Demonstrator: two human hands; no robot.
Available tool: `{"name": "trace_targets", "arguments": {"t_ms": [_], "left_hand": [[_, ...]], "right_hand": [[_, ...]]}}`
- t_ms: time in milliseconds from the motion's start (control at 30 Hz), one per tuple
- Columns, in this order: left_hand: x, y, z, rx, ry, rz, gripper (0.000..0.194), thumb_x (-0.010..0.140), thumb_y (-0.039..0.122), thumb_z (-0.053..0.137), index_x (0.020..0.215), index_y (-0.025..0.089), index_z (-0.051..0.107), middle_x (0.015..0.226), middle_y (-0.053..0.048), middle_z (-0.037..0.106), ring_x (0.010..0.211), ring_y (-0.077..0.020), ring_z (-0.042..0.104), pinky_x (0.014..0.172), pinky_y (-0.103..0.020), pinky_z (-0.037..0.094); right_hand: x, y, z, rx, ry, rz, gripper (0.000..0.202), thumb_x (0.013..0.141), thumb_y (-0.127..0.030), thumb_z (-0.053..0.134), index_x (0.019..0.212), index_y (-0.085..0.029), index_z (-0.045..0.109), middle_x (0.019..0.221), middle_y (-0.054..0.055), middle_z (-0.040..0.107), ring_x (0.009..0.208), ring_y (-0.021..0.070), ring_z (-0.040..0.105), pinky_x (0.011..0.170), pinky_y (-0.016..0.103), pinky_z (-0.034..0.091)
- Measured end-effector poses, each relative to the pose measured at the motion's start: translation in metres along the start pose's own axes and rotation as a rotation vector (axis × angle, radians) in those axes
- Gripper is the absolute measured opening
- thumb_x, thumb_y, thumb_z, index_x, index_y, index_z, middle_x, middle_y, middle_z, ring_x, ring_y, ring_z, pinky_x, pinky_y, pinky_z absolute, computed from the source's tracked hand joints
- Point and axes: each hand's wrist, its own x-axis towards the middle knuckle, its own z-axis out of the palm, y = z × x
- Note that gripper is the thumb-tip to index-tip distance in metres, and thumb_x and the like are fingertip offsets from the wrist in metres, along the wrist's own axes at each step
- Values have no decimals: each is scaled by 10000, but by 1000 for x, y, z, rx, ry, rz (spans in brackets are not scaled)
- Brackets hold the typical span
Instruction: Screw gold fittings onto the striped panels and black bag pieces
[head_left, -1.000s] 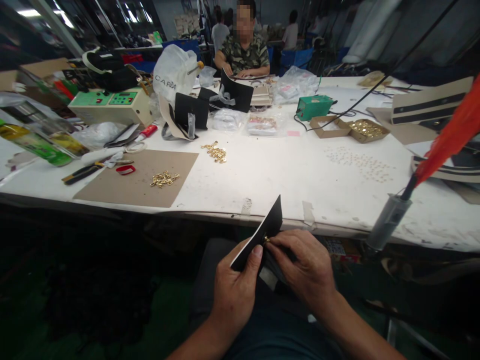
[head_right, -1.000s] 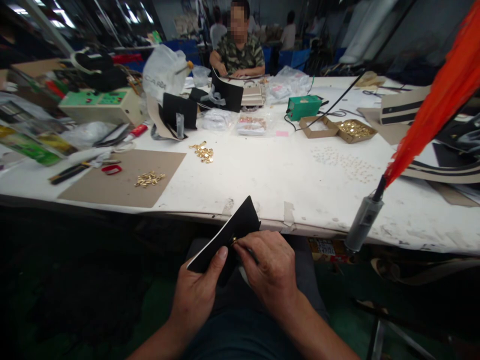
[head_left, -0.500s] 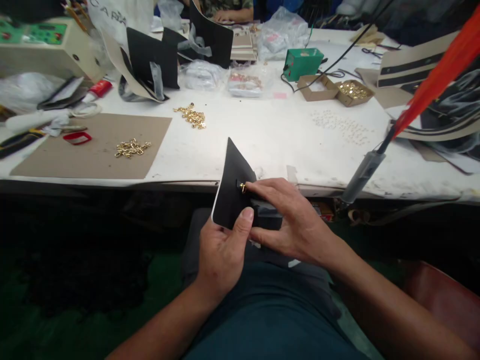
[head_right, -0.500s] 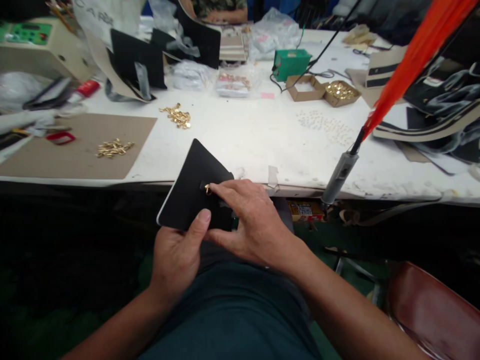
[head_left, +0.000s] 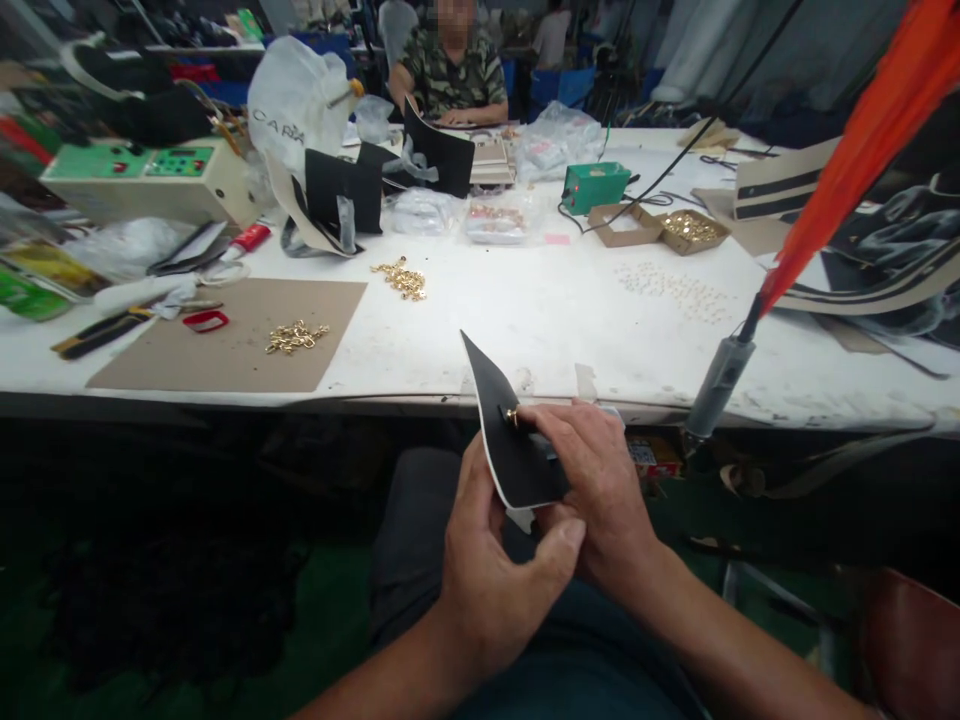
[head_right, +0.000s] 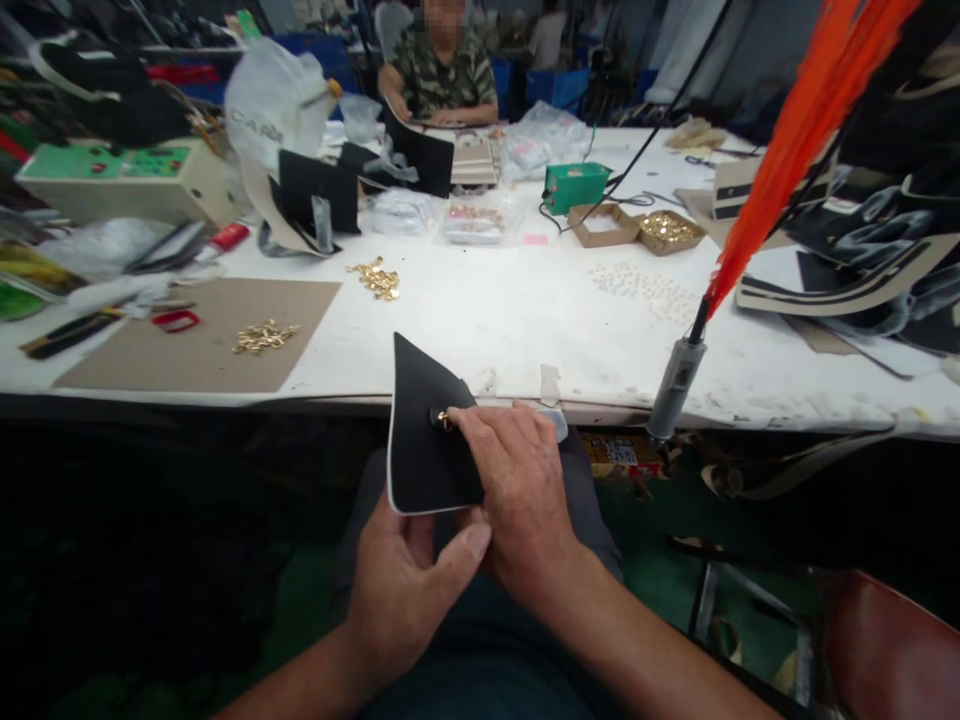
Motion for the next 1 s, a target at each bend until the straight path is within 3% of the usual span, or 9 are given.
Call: {"name": "trace_targets", "arguments": {"t_ms": [133, 267, 433, 533, 600, 667, 767, 867, 1000], "left_hand": [[-3, 1, -5, 37, -23, 116, 763, 768, 91, 750, 1486, 272, 566, 1537, -107, 572, 1422, -333, 566, 1183, -419, 504], [8, 7, -16, -83, 75, 28, 565, 828, 178, 785, 1368, 264, 644, 1361, -97, 712, 1239, -278, 707, 1057, -364, 593], [30, 12, -31, -174, 129, -152, 947, 683, 330, 951, 1511, 249, 498, 1053, -48, 798, 926, -234, 783, 836, -318, 642], [36, 10, -41, -36, 79, -159, 964, 647, 320, 966, 1501, 257, 525, 1001, -21, 775, 887, -216, 760, 813, -302, 621], [39, 9, -49, 162, 86, -30, 751, 652, 283, 946, 1343, 249, 652, 1047, -31, 746, 960, -229, 736, 869, -320, 601], [41, 10, -56, 349, 115, 189, 487, 647, 233, 923, 1090, 233, 720, 1184, -63, 706, 1102, -263, 694, 970, -358, 565], [44, 14, -63, 374, 26, 417, 291, 720, 186, 855, 910, 237, 642, 1325, -90, 678, 1224, -287, 655, 1030, -395, 529], [44, 15, -65, 295, -88, 486, 256, 810, 182, 801, 911, 267, 582, 1110, -59, 777, 1046, -256, 714, 901, -386, 554], [41, 15, -66, 417, -88, 531, 285, 797, 153, 847, 817, 268, 587, 891, -3, 808, 811, -215, 701, 841, -384, 512]], "right_hand": [[-4, 4, -2, 110, 103, -4, 420, 967, -106, 554, 1351, -274, 587, 1248, 77, 714, 1191, 277, 637, 1080, 477, 432], [-9, 6, -10, 269, 55, -45, 436, 989, -95, 583, 1392, -261, 585, 1233, 94, 711, 1153, 258, 653, 994, 422, 510], [-17, 13, -17, 337, -76, -86, 409, 1003, -144, 581, 1394, -260, 607, 1184, 103, 731, 1092, 271, 689, 931, 418, 552], [-21, 17, -19, 367, -120, -75, 384, 1023, -172, 551, 1387, -275, 615, 1155, 103, 741, 1047, 260, 706, 893, 397, 571], [-23, 19, -21, 395, -149, -69, 386, 1025, -185, 560, 1397, -281, 606, 1146, 102, 742, 1041, 257, 705, 887, 394, 573], [-25, 22, -22, 422, -196, -74, 433, 1014, -173, 574, 1431, -288, 577, 1177, 102, 734, 1074, 262, 695, 918, 411, 565], [-28, 26, -23, 452, -266, -67, 494, 990, -139, 573, 1459, -294, 556, 1231, 97, 718, 1142, 267, 672, 967, 428, 548], [-28, 25, -24, 465, -293, -27, 484, 966, -132, 601, 1428, -277, 594, 1243, 96, 710, 1165, 270, 664, 980, 421, 548], [-22, 17, -23, 452, -247, 26, 395, 960, -158, 676, 1336, -277, 666, 1149, 70, 739, 1059, 242, 694, 910, 365, 567]]}}
